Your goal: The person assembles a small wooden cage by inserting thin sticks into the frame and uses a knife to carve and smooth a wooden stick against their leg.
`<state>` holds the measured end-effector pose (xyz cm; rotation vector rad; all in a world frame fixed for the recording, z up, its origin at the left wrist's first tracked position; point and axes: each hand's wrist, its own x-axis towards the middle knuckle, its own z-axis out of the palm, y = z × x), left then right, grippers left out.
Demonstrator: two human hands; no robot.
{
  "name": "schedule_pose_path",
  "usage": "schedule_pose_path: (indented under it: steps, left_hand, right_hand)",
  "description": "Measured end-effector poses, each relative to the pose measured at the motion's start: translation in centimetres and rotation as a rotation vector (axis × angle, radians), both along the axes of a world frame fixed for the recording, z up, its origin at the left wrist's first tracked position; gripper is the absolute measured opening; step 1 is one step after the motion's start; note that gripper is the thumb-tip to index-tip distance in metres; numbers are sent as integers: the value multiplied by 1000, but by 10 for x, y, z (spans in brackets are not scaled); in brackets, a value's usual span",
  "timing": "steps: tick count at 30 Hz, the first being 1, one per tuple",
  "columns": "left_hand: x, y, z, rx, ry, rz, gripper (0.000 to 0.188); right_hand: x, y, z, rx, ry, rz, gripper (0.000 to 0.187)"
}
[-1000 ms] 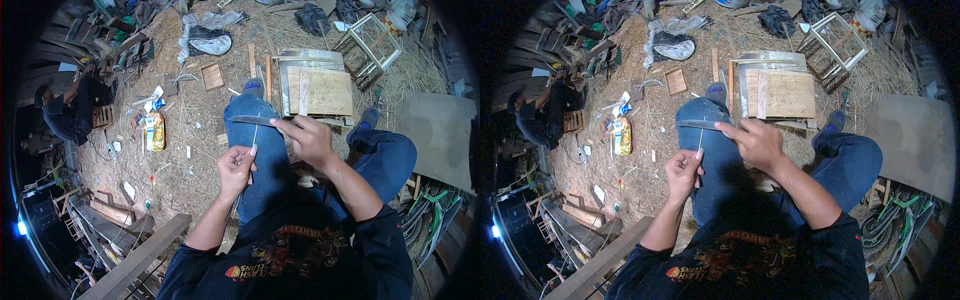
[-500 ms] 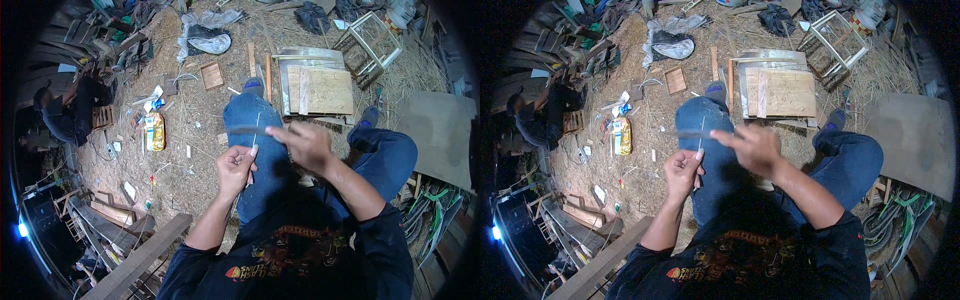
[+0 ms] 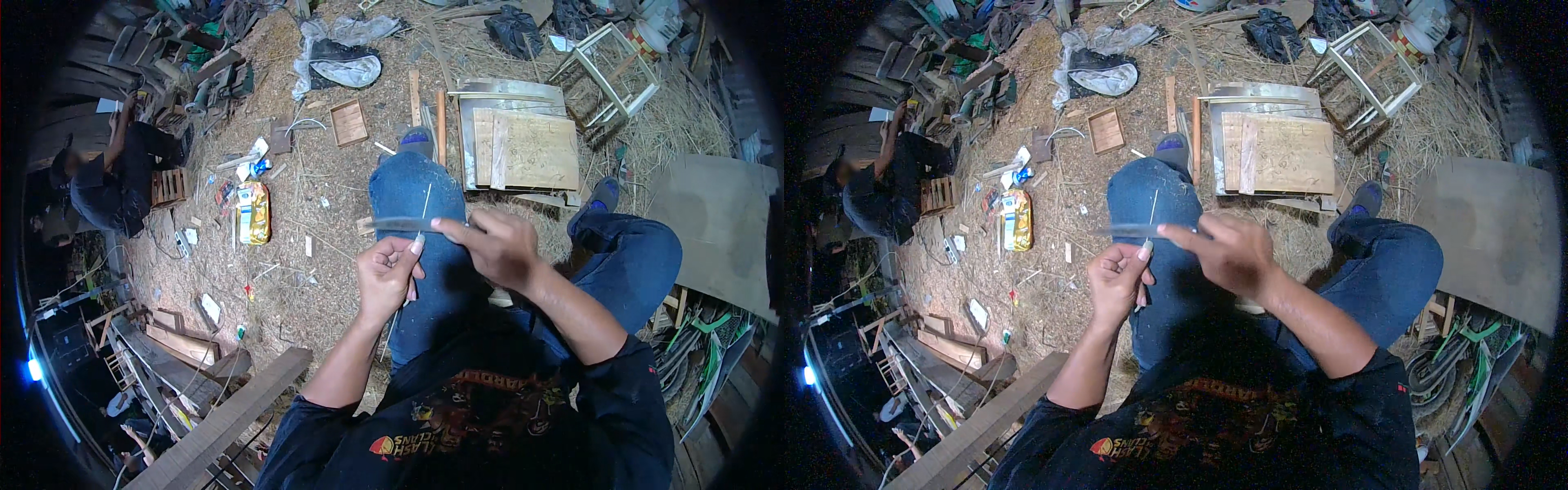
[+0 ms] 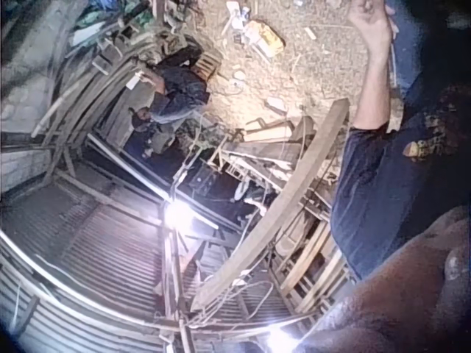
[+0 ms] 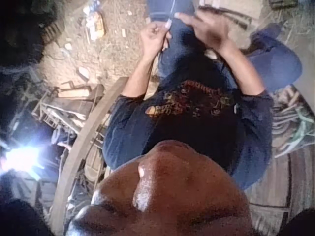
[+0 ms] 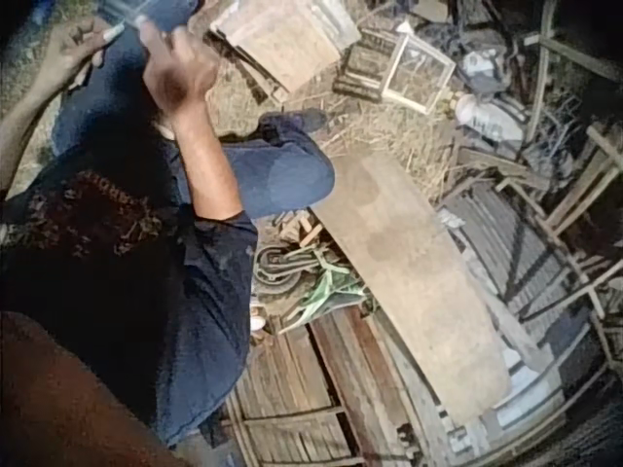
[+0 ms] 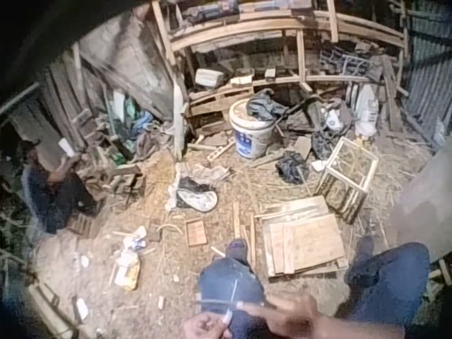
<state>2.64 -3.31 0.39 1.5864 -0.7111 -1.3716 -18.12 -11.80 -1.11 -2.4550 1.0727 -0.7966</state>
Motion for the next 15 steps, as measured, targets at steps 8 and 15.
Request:
schedule_pose_path:
  steps: [8,15]
  left_hand:
    - [0,-1,3,4,-3,-11,20]
    - [0,1,4,5,-30,-23,22]
  right_hand:
    - [-3,-2,-3,-17,6,20,49]
    - [0,-2,-1,-10,1,8,48]
